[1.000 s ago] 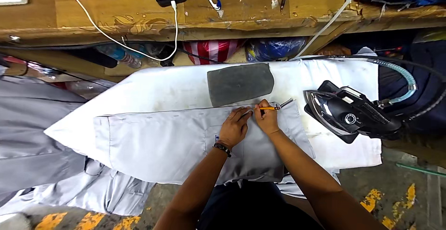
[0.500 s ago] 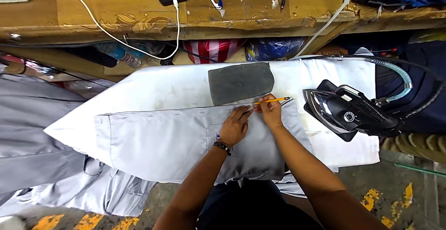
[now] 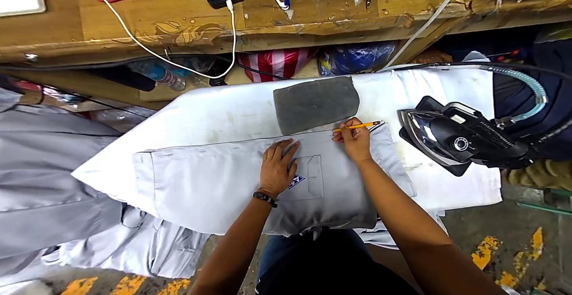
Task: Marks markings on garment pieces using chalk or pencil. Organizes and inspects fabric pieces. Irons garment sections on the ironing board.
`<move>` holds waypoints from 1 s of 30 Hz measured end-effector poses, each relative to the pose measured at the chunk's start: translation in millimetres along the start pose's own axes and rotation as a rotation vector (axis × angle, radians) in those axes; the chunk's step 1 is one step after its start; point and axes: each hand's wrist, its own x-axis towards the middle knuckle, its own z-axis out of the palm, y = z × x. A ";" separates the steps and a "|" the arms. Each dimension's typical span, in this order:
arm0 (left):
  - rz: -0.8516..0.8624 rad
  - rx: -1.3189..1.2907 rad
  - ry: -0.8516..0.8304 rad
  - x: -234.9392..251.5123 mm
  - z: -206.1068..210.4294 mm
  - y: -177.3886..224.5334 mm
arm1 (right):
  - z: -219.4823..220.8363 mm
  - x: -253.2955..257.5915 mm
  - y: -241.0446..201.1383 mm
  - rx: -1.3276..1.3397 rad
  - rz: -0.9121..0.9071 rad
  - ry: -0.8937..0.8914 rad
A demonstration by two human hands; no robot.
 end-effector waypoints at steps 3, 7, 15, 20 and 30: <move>-0.005 0.021 0.001 -0.4 2.0 0.9 | -0.9 0.8 -1.2 -0.003 0.029 -0.012; 0.001 0.046 0.004 0.5 2.9 1.5 | 0.8 3.4 -3.2 0.039 0.061 0.010; 0.011 0.063 -0.016 0.3 4.5 1.2 | 1.0 6.1 -4.7 0.075 0.116 0.045; -0.006 0.072 -0.035 2.2 4.8 1.5 | 29.1 -7.2 -30.3 -0.049 -0.060 0.076; 0.009 0.103 -0.044 5.1 0.1 2.5 | 100.1 -17.7 5.7 0.092 -0.134 0.129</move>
